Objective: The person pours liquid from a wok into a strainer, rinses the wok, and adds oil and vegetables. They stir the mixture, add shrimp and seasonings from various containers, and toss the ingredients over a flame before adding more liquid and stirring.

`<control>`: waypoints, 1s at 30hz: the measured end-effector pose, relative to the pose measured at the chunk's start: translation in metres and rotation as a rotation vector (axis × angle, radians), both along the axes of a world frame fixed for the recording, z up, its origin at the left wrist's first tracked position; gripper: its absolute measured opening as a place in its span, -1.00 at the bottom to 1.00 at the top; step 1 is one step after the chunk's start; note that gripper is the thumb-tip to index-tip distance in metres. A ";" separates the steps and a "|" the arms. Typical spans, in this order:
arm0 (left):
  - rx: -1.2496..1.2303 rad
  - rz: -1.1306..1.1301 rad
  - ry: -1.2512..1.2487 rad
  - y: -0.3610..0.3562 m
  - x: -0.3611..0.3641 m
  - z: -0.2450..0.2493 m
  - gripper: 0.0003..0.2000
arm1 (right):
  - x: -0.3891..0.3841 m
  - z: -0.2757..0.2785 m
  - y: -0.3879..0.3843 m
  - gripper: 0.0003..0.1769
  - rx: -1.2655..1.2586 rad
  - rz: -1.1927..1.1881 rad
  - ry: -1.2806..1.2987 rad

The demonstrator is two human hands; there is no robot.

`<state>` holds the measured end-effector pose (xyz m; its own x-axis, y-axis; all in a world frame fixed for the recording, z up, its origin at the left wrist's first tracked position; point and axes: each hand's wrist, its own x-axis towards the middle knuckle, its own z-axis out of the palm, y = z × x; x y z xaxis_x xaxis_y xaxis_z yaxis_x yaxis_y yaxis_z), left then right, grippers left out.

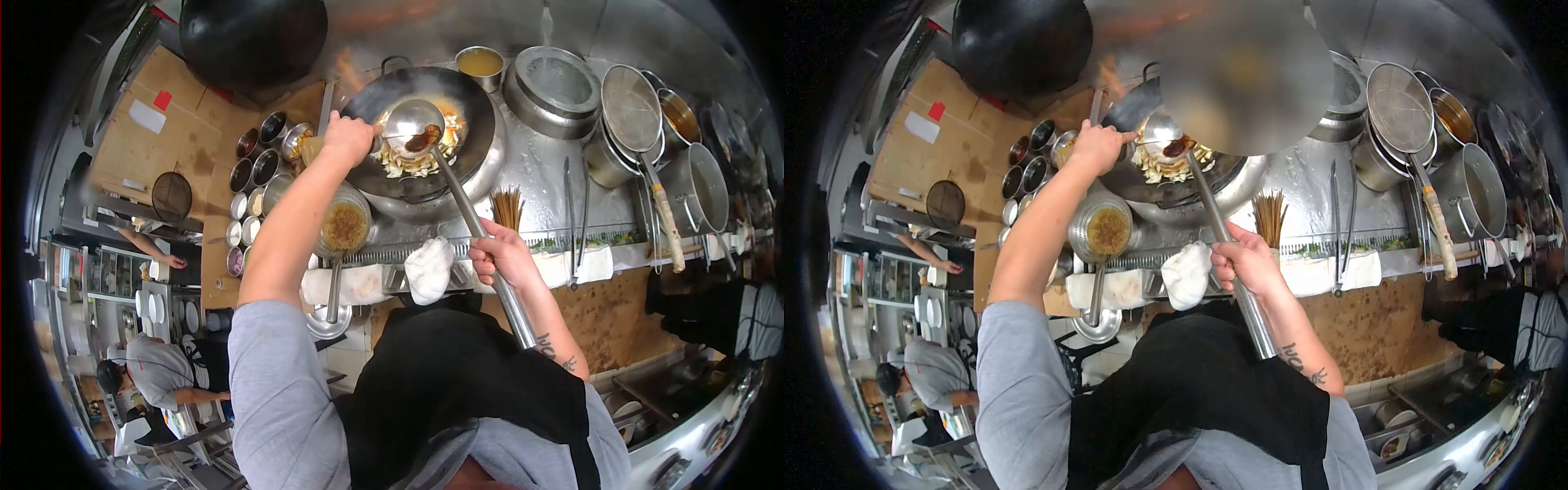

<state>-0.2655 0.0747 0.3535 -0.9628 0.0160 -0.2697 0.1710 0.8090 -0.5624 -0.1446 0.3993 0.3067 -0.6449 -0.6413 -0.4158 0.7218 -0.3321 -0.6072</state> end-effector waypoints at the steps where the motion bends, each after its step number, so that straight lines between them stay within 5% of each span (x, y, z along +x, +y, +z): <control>1: -0.002 -0.002 0.003 -0.004 -0.001 -0.003 -0.38 | 0.000 -0.001 -0.002 -0.49 -0.007 -0.002 -0.023; 6: 0.411 0.186 0.025 -0.012 0.017 0.006 -0.27 | -0.007 -0.011 -0.018 -0.59 -0.003 -0.012 -0.085; 11: 1.101 0.228 0.336 -0.057 0.071 -0.022 -0.13 | -0.078 -0.057 -0.048 -0.52 0.534 -0.018 0.485; 12: 1.179 0.228 0.402 -0.064 0.087 -0.026 -0.12 | -0.082 -0.070 -0.061 -0.40 0.765 -0.059 0.613; 15: 1.265 0.314 0.602 -0.100 0.146 -0.039 -0.18 | -0.085 -0.106 -0.068 -0.37 0.903 -0.207 1.158; 16: 1.495 0.296 0.614 -0.114 0.167 -0.045 -0.25 | -0.065 -0.060 -0.068 -0.41 0.830 -0.043 0.662; 19: 1.713 0.413 0.777 -0.150 0.247 -0.051 -0.33 | -0.074 -0.056 -0.052 -0.52 0.601 0.127 0.350; 20: 1.352 0.575 0.836 -0.162 0.280 -0.045 -0.33 | -0.081 -0.078 -0.053 -0.53 0.531 0.146 0.442; 23: 1.332 0.694 1.062 -0.205 0.361 -0.062 -0.36 | -0.056 -0.061 -0.086 -0.36 0.844 0.111 0.665; 26: 1.668 0.739 1.213 -0.257 0.421 -0.074 -0.39 | -0.048 -0.063 -0.105 -0.40 0.891 0.104 0.677; 30: 1.471 0.906 1.319 -0.347 0.469 -0.147 -0.41 | -0.048 -0.062 -0.119 -0.45 0.974 0.104 0.699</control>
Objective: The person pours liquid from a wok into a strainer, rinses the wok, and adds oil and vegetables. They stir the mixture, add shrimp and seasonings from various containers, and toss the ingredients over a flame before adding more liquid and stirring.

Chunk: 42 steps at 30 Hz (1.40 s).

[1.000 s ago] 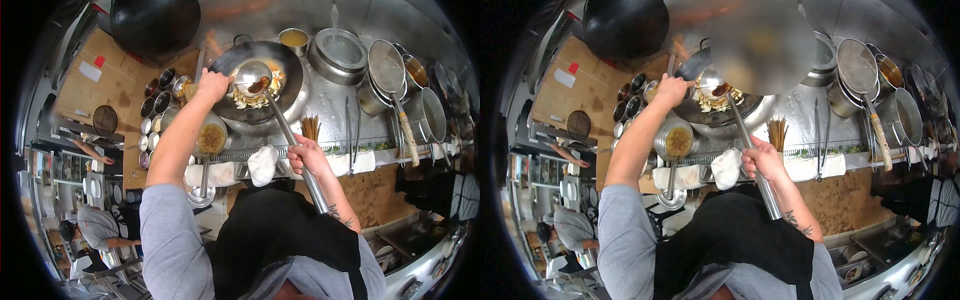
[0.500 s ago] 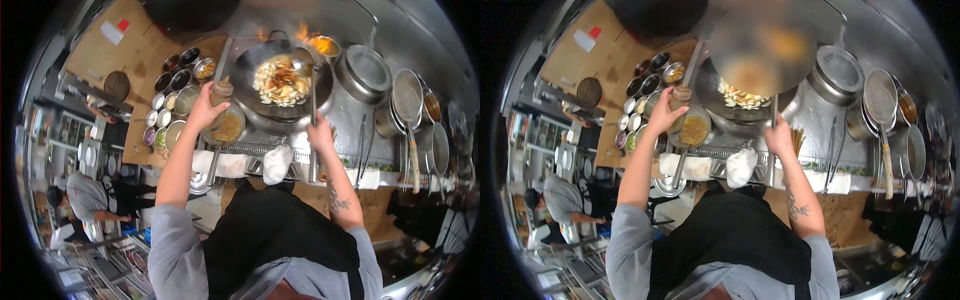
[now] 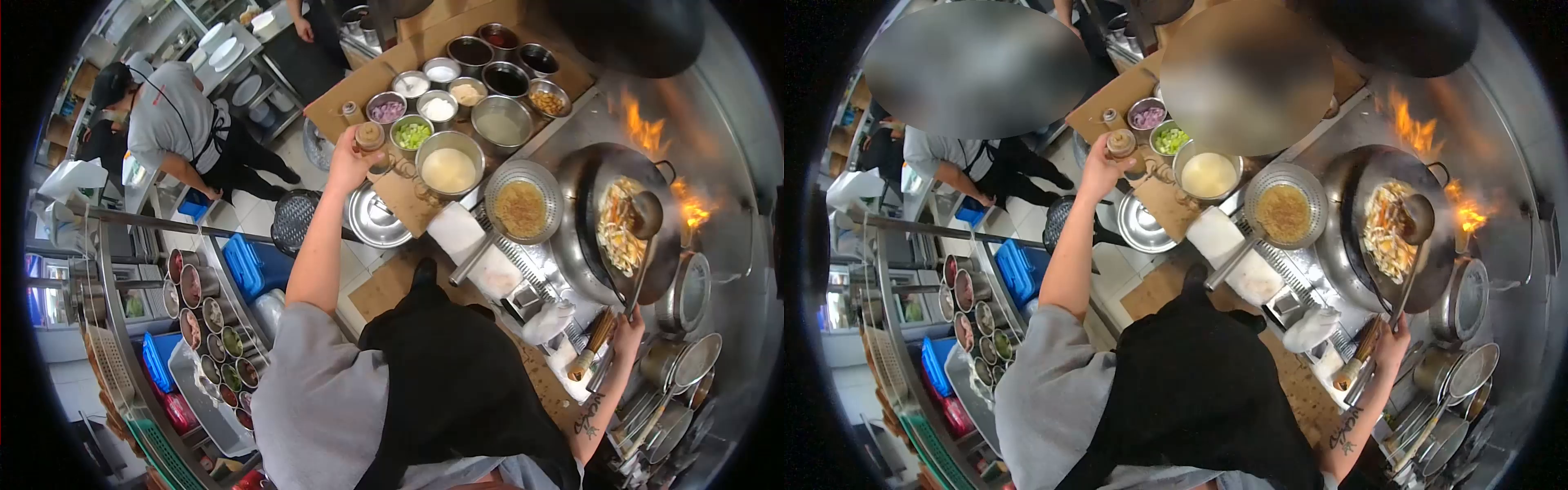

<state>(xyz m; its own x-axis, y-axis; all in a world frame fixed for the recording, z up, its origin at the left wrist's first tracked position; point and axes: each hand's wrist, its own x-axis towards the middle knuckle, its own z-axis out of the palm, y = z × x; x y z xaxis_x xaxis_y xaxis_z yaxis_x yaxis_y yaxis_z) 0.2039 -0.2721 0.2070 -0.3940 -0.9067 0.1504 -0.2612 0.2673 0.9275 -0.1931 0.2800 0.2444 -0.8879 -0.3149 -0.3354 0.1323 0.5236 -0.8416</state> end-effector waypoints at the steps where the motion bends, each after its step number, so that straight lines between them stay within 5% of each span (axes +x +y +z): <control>1: 0.005 0.025 -0.025 -0.018 0.007 -0.015 -0.40 | 0.005 0.009 -0.008 -0.46 0.019 0.006 -0.007; 6: -0.095 0.092 -0.026 -0.088 0.008 -0.100 -0.41 | 0.007 0.004 -0.018 -0.52 0.099 -0.042 0.058; 12: -0.046 0.364 -0.076 -0.085 -0.029 -0.150 -0.38 | 0.036 0.037 -0.062 -0.61 0.182 -0.123 -0.036; 15: 0.056 0.396 -0.026 -0.074 -0.027 -0.150 -0.40 | 0.030 0.031 -0.057 -0.73 0.225 -0.121 -0.020; 19: -0.113 0.265 0.090 -0.099 -0.011 -0.160 -0.32 | 0.033 0.035 -0.062 -0.88 0.219 -0.088 0.003; 20: 0.069 0.196 0.096 -0.110 -0.012 -0.170 -0.30 | 0.025 0.035 -0.068 -0.84 0.221 -0.070 0.009; 23: 0.010 0.363 -0.111 -0.088 -0.024 -0.134 -0.34 | 0.017 0.026 -0.054 -0.75 0.219 -0.075 -0.019; 26: -0.023 0.559 -0.036 -0.075 -0.046 -0.150 -0.31 | 0.012 0.027 -0.054 -0.77 0.241 -0.053 -0.036; 30: 0.096 0.503 0.146 -0.066 -0.044 -0.177 -0.34 | 0.016 0.037 -0.066 -0.86 0.289 -0.043 -0.034; 33: 0.113 0.466 0.005 -0.072 -0.019 -0.196 -0.36 | 0.016 0.042 -0.065 -0.90 0.302 -0.058 -0.046; 34: 0.045 0.517 -0.119 -0.078 -0.008 -0.193 -0.33 | 0.017 0.042 -0.064 -0.91 0.292 -0.055 -0.051; 40: 0.135 0.340 0.140 -0.145 0.023 -0.158 -0.35 | 0.033 0.037 -0.067 -0.94 0.314 -0.052 -0.045; 42: 0.008 0.365 -0.003 -0.161 0.012 -0.157 -0.37 | 0.039 0.040 -0.072 -0.94 0.303 -0.058 -0.062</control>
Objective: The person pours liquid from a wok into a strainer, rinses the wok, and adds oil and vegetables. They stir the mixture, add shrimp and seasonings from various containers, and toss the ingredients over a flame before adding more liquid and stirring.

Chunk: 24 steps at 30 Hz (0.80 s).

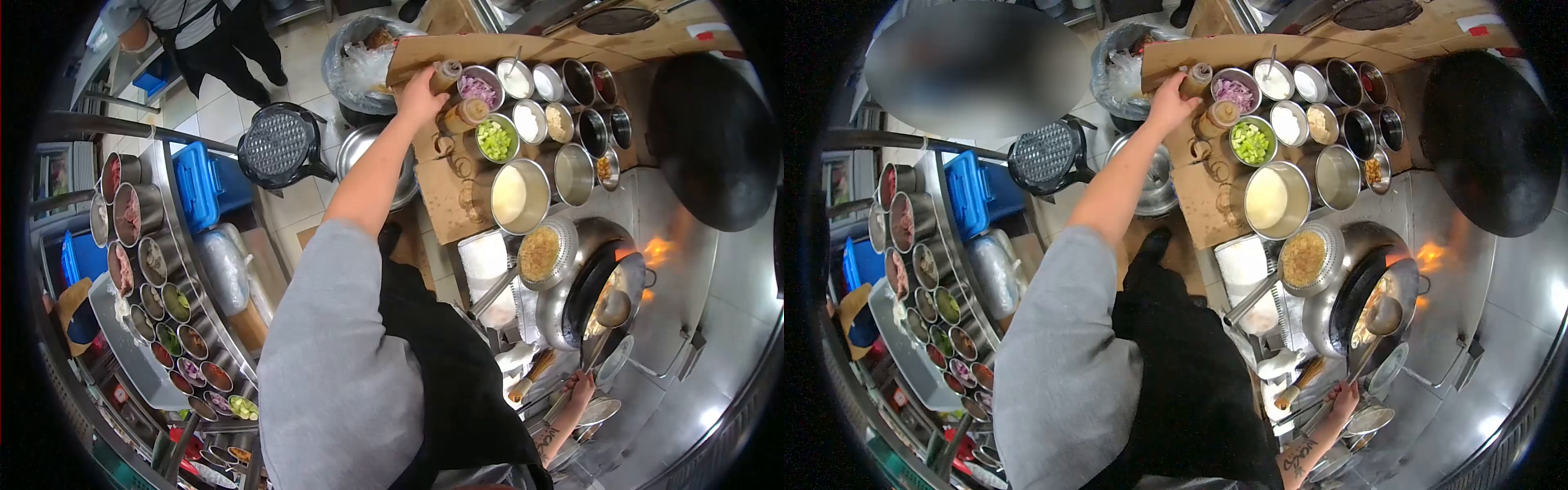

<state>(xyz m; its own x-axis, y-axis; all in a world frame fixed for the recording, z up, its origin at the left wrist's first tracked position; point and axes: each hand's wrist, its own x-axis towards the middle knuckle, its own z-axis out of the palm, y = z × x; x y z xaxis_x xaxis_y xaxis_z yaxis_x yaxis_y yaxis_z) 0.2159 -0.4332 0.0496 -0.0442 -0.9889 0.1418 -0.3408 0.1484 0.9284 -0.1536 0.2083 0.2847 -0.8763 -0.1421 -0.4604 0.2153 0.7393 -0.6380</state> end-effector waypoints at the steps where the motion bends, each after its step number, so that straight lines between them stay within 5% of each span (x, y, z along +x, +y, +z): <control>1: -0.051 0.011 -0.081 -0.005 -0.005 -0.001 -0.39 | 0.003 0.001 -0.001 -0.93 -0.005 -0.007 0.001; 10: -0.255 0.135 0.024 -0.012 -0.005 0.023 -0.56 | 0.005 0.006 0.026 -0.91 -0.029 0.145 0.122; 11: -0.215 0.073 0.036 -0.011 0.003 0.025 -0.61 | 0.000 0.000 0.034 -0.93 -0.050 0.149 0.154; 12: -0.071 -0.043 0.173 0.029 0.010 0.099 -0.65 | -0.003 -0.005 0.040 -0.93 -0.068 0.123 0.204; 13: -0.146 0.032 -0.012 0.037 0.009 0.111 -0.66 | -0.006 -0.014 0.046 -0.89 -0.097 0.017 0.193; 16: -0.188 -0.155 0.235 0.054 0.001 0.132 -0.58 | 0.003 -0.029 0.040 -0.55 -0.268 -0.184 0.263; 17: -0.389 -0.107 -0.040 0.066 -0.005 0.148 -0.57 | -0.001 -0.036 0.053 -0.49 -0.159 -0.138 0.365; 20: -0.439 -0.372 -0.157 0.125 -0.056 0.210 -0.56 | 0.004 -0.032 0.075 -0.35 0.099 0.035 0.570; 22: -0.510 -0.494 -0.104 0.174 -0.110 0.232 -0.53 | 0.016 -0.008 0.077 -0.32 0.043 0.024 0.506; 24: -0.555 -0.738 -0.184 0.227 -0.168 0.263 -0.51 | 0.027 0.023 0.082 -0.31 -0.291 -0.106 0.243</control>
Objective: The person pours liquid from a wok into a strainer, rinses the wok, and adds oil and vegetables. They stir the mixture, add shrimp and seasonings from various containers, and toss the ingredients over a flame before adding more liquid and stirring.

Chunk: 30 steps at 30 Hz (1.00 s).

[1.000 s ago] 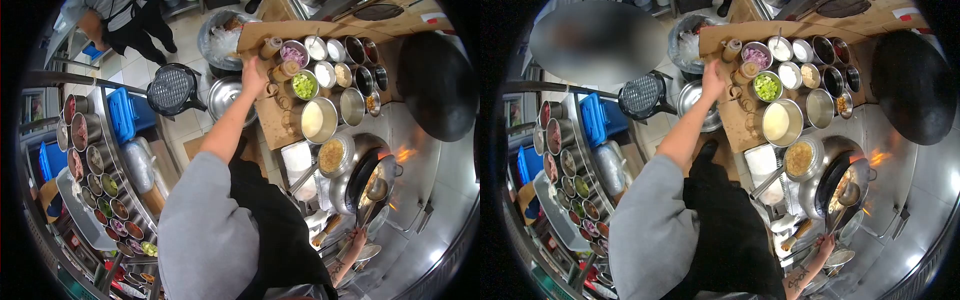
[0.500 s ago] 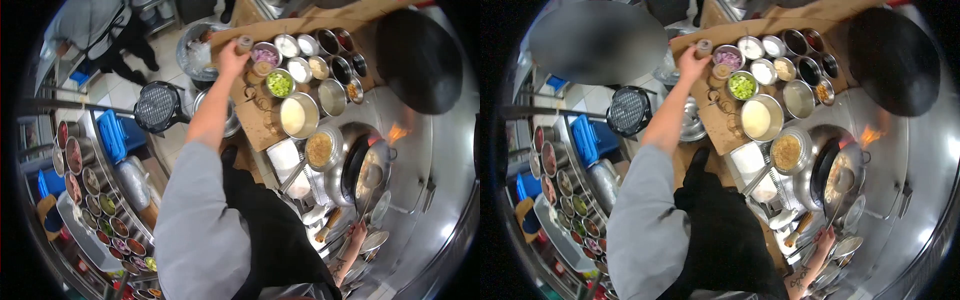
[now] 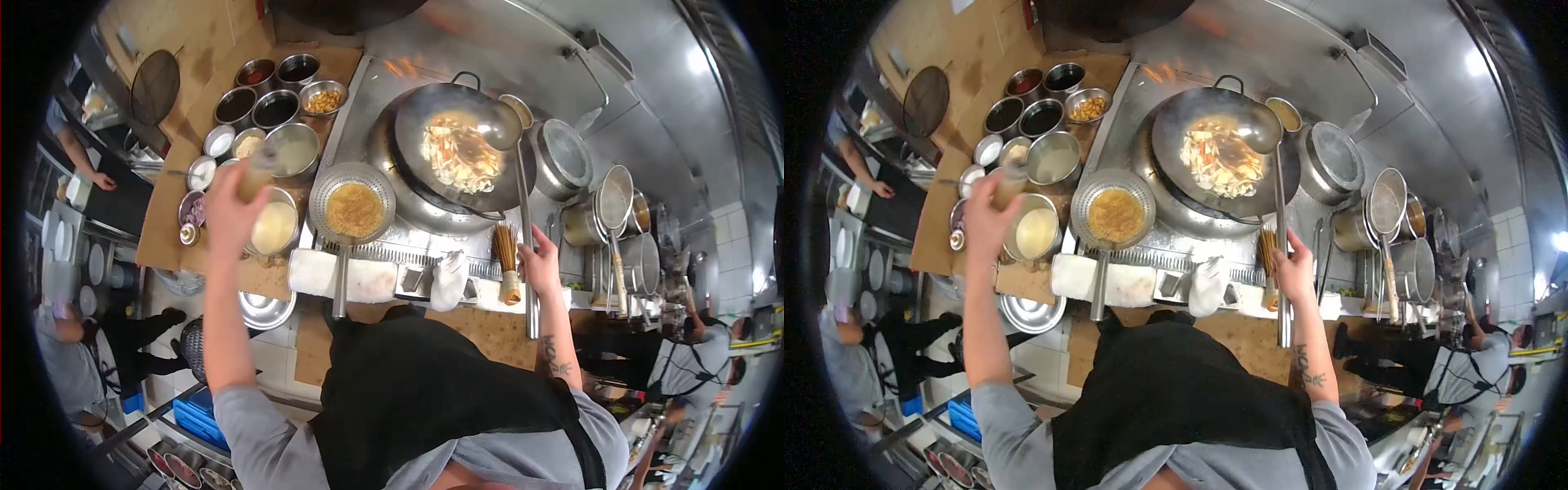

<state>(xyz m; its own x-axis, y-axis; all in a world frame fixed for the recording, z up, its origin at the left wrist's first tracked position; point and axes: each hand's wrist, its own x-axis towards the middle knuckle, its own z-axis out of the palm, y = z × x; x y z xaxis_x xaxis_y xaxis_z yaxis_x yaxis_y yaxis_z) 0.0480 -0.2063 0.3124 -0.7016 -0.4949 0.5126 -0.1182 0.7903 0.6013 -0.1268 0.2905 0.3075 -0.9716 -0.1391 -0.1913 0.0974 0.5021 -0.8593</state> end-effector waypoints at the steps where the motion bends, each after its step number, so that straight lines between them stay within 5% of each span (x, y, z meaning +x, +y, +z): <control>1: -0.047 -0.044 -0.079 0.026 -0.031 0.007 -0.50 | 0.001 0.008 0.007 -0.30 -0.172 -0.022 -0.132; 6: -0.426 -0.168 -0.400 0.144 -0.176 0.001 -0.49 | 0.002 0.030 0.049 -0.43 -0.522 0.094 -0.413; 12: -0.696 -0.058 -0.600 0.211 -0.282 -0.026 -0.80 | -0.011 0.037 0.079 -0.46 -0.741 0.196 -0.643; 27: -1.063 -0.039 -0.586 0.225 -0.296 -0.007 -0.83 | -0.011 0.034 0.075 -0.54 -0.852 0.188 -0.802; 30: -1.054 -0.081 -0.619 0.221 -0.283 -0.009 -0.82 | -0.002 0.044 0.062 -0.72 -0.961 0.099 -0.892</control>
<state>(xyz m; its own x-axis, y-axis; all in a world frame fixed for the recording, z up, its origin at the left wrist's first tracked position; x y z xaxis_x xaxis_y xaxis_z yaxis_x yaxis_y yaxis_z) -0.2348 0.0149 0.3029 -0.9787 0.0164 0.2048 -0.0853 0.8745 -0.4774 -0.1284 0.3523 0.3518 -0.5414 -0.6416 -0.5433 0.8121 -0.2319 -0.5355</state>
